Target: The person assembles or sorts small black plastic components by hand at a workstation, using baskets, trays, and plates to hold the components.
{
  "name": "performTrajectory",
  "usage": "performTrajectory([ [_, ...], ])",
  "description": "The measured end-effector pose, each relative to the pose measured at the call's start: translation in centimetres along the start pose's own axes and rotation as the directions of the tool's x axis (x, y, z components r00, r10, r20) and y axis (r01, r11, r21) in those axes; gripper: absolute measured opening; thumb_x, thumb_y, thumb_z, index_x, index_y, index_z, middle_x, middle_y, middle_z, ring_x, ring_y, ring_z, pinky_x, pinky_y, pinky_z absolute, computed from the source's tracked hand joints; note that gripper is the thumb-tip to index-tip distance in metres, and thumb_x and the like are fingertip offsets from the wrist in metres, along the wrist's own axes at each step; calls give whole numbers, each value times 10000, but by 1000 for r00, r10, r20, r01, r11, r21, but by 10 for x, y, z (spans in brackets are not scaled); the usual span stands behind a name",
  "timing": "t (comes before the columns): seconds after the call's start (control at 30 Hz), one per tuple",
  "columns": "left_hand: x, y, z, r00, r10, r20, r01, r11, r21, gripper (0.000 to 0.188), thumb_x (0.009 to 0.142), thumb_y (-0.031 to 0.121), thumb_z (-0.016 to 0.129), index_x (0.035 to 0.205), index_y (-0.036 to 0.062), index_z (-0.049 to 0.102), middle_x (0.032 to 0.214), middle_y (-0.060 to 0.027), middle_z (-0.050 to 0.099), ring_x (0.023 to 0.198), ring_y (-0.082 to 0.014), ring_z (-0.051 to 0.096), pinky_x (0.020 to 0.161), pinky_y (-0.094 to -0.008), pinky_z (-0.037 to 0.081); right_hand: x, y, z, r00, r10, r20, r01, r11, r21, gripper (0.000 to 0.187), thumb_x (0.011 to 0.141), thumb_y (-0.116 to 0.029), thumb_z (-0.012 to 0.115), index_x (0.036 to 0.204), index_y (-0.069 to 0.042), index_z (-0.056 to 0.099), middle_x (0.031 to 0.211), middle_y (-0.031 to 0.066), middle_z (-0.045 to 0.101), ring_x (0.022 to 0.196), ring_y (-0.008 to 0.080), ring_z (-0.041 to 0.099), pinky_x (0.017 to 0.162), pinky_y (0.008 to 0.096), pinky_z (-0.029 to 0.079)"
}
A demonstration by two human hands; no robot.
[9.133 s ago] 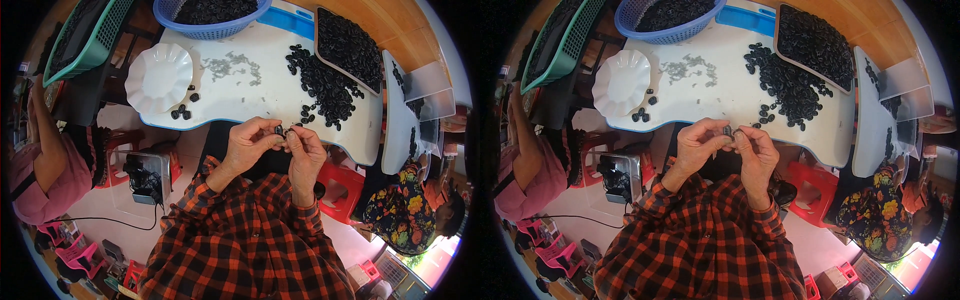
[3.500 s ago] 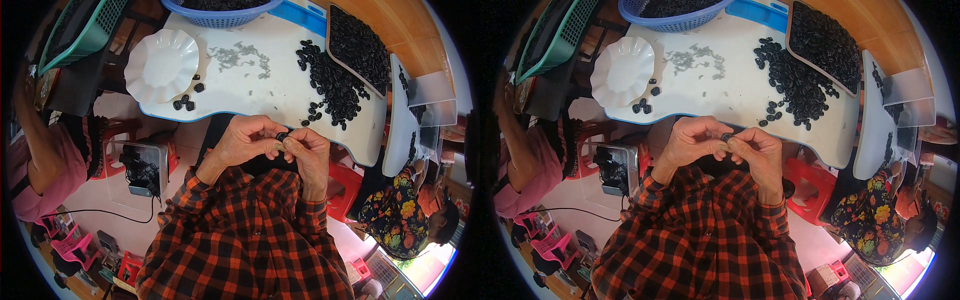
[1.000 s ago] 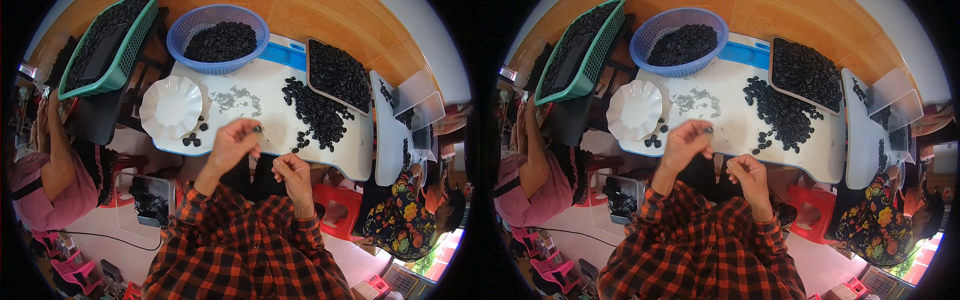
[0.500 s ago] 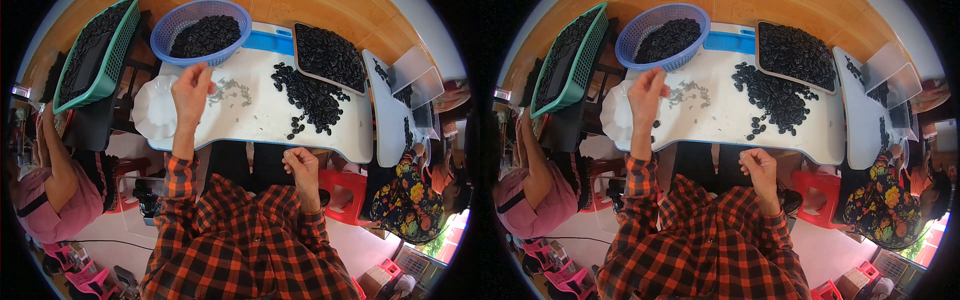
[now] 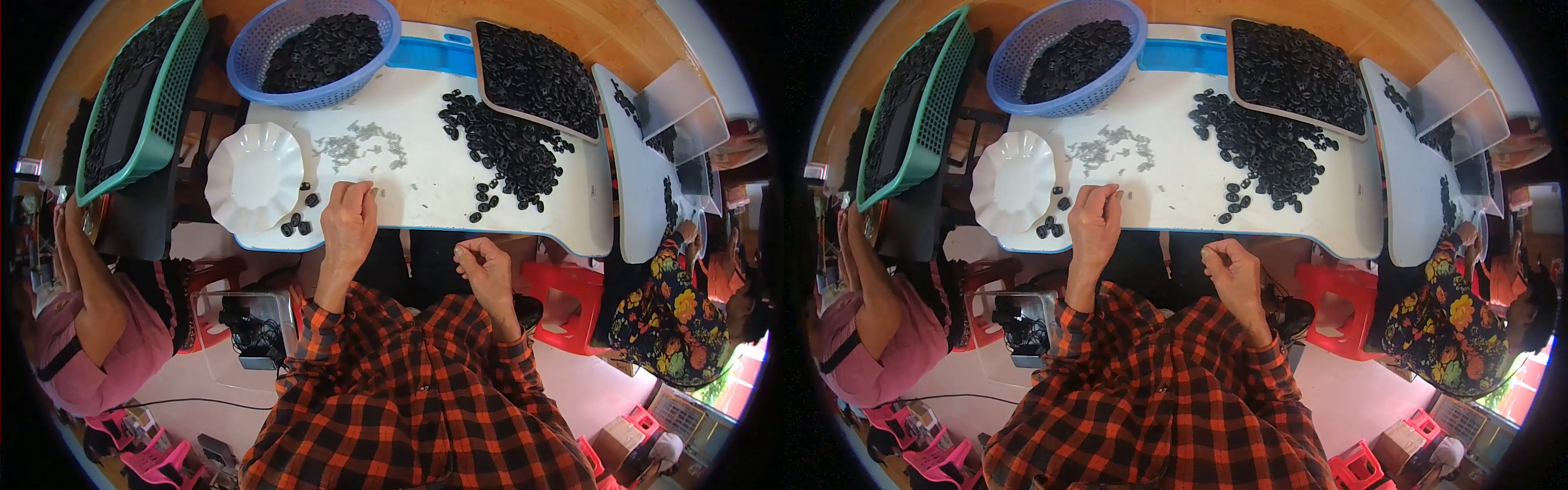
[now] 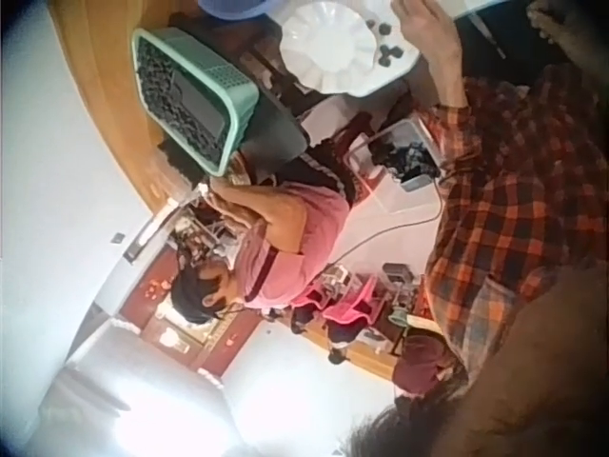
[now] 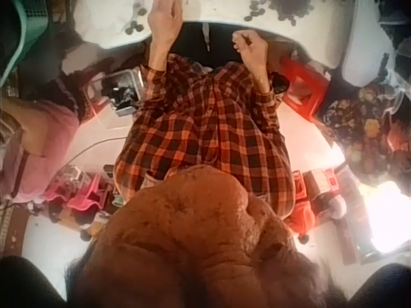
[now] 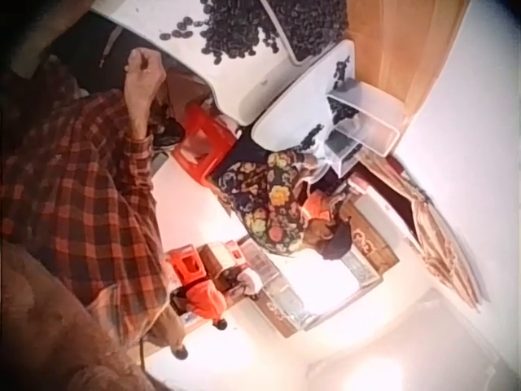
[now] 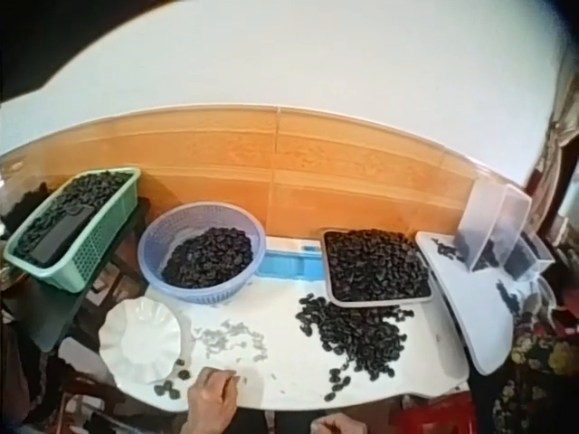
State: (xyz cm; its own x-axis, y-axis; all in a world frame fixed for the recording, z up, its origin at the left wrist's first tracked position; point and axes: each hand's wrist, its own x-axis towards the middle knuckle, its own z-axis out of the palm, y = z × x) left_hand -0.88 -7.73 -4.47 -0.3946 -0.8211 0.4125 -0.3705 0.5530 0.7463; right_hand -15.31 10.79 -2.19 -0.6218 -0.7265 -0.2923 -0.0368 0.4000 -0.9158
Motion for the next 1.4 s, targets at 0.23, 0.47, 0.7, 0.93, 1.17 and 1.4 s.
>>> performTrajectory([
  [0.23, -2, 0, 5, 1000, 11, -14, -11, 1000, 10, 127, 783, 4, 640, 907, 29, 635, 832, -126, 597, 648, -291, 617, 536, -349, 496, 13, 5, -6, 957, -219, -189, 188, 968, -168, 144, 830, -72, 649, 936, 22, 623, 759, 74, 639, 633, 103, 581, 569, 242, 467],
  [0.47, -5, 0, 7, 996, 67, -57, -64, 996, 56, 150, 766, -20, 651, 911, 17, 638, 833, -123, 595, 673, -268, 623, 567, -332, 510, 30, -7, -8, 904, -280, -325, 160, 923, -350, 357, 803, -118, 688, 1102, 22, 552, 755, 110, 606, 617, 174, 584, 584, 298, 475],
  [0.7, -3, 2, 10, 995, 75, -68, -69, 994, 85, 153, 770, -20, 655, 919, 14, 641, 834, -132, 596, 674, -265, 624, 559, -328, 510, 52, -11, -2, 936, -242, -255, 99, 878, -468, 420, 787, -187, 709, 1105, 35, 547, 847, 138, 606, 701, 248, 600, 645, 363, 478],
  [0.93, -4, 0, 10, 995, 69, -67, -62, 993, 103, 161, 769, -24, 658, 924, 15, 642, 837, -131, 592, 676, -263, 621, 554, -323, 510, 67, -17, 8, 929, -276, -246, 226, 950, -214, 287, 798, -118, 681, 1022, 35, 590, 840, 153, 613, 711, 274, 616, 628, 367, 490],
  [1.17, -3, -2, 8, 995, 73, -71, -65, 992, 108, 195, 753, -51, 657, 938, 8, 638, 839, -141, 586, 672, -264, 617, 556, -323, 511, 78, -10, -14, 791, -511, -337, 175, 717, -675, 129, 829, -105, 630, 949, -59, 642, 830, 128, 602, 688, 301, 609, 606, 380, 493],
  [1.4, -3, -2, 9, 995, 39, -86, -36, 999, 41, 197, 749, -54, 653, 938, -3, 634, 845, -143, 583, 668, -269, 615, 548, -326, 508, 83, -7, -12, 781, -531, -330, 160, 681, -715, 107, 816, -112, 650, 913, -67, 655, 822, 119, 596, 696, 284, 610, 607, 369, 491],
])
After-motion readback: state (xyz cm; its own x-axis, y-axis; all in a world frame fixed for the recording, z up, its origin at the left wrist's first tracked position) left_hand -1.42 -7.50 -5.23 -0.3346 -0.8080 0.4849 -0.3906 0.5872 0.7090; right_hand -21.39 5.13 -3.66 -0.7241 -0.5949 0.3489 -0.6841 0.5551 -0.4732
